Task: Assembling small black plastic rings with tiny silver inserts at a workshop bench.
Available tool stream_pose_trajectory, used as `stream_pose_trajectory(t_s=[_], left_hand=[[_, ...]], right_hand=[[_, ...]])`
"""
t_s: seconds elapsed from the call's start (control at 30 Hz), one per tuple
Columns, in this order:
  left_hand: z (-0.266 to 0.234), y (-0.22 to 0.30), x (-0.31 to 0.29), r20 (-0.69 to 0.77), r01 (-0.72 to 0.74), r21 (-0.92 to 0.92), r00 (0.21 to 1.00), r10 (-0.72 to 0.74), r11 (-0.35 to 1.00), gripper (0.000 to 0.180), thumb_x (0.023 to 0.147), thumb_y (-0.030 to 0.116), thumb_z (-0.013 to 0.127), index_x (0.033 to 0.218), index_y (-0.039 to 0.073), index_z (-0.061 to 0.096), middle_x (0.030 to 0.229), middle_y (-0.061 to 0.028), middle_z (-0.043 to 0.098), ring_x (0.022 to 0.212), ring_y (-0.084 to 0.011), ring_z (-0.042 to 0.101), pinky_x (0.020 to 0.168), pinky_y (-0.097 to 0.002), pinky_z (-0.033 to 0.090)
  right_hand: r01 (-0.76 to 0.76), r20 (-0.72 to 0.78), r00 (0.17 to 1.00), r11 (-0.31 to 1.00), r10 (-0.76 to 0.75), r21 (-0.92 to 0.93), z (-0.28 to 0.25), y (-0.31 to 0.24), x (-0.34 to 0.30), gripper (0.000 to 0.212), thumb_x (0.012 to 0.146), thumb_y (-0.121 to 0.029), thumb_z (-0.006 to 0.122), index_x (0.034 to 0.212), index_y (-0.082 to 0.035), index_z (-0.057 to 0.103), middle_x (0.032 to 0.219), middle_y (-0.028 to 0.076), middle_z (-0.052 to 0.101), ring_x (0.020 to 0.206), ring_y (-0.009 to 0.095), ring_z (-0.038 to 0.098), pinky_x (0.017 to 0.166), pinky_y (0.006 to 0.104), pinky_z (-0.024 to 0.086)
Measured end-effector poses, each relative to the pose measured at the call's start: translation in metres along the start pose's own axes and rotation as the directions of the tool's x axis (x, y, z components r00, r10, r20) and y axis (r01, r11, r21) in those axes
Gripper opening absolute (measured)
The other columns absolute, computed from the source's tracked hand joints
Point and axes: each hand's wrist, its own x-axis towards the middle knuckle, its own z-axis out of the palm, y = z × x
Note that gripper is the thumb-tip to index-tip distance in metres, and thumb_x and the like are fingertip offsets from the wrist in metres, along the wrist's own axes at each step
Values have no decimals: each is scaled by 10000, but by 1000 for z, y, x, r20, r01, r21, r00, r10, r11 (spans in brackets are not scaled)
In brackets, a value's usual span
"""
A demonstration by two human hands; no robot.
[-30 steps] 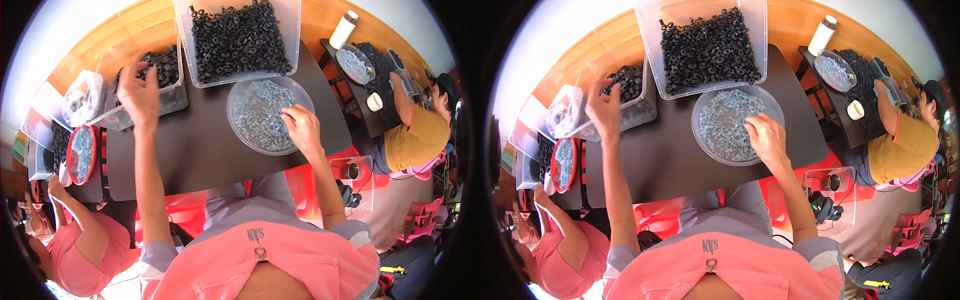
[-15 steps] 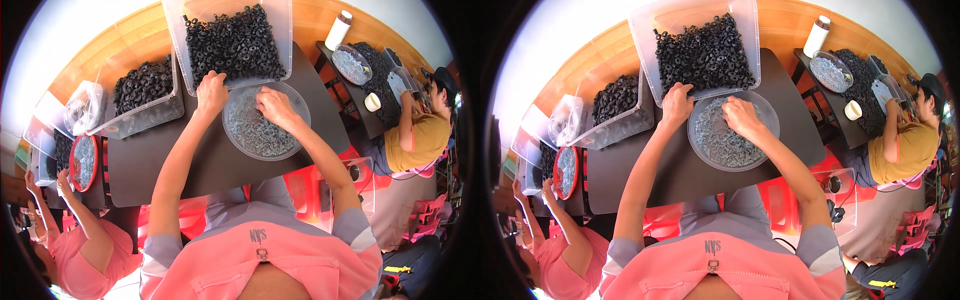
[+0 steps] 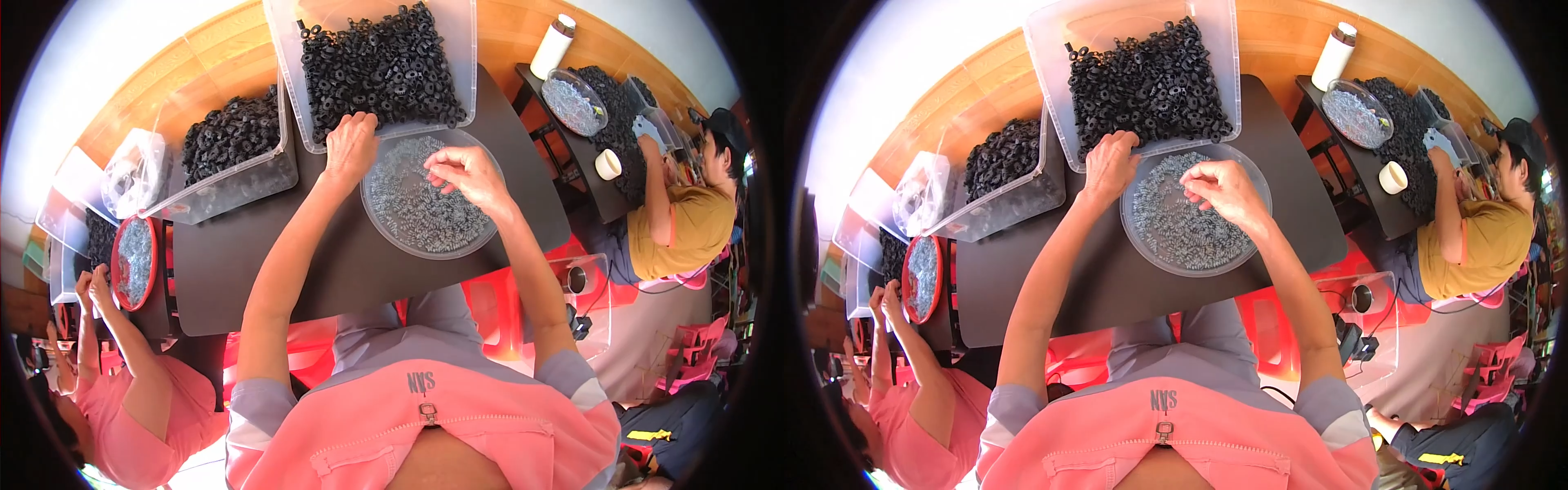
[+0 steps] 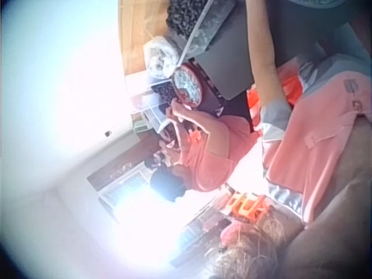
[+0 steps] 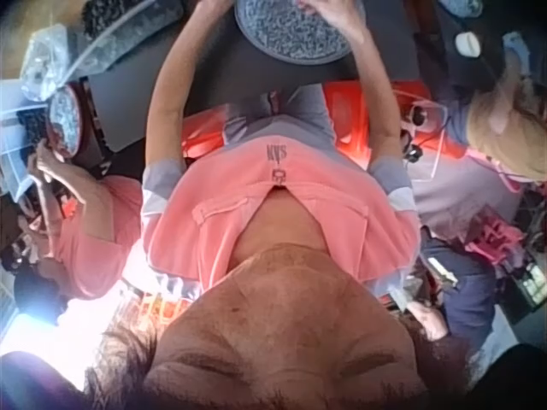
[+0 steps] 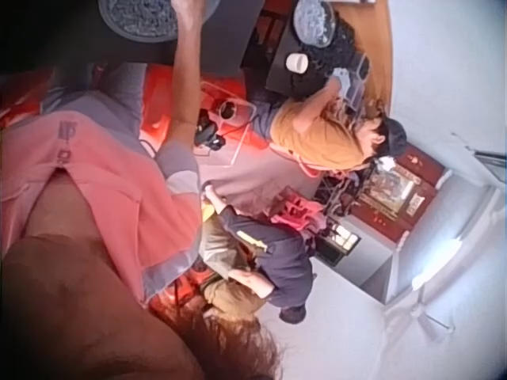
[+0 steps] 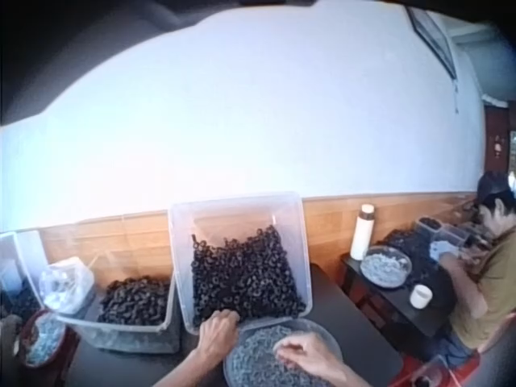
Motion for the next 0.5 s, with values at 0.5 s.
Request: stream_pose_trajectory(t_s=[0.5], left_hand=[[-1, 2, 4, 59, 24, 34, 998, -26, 999, 332, 718, 157, 721, 1020, 56, 631, 947, -92, 557, 908, -301, 569, 758, -405, 488]], right_hand=[[176, -276, 914, 904, -297, -390, 13, 12, -21, 78, 766, -43, 671, 836, -8, 679, 754, 92, 646, 620, 162, 590, 597, 288, 467]])
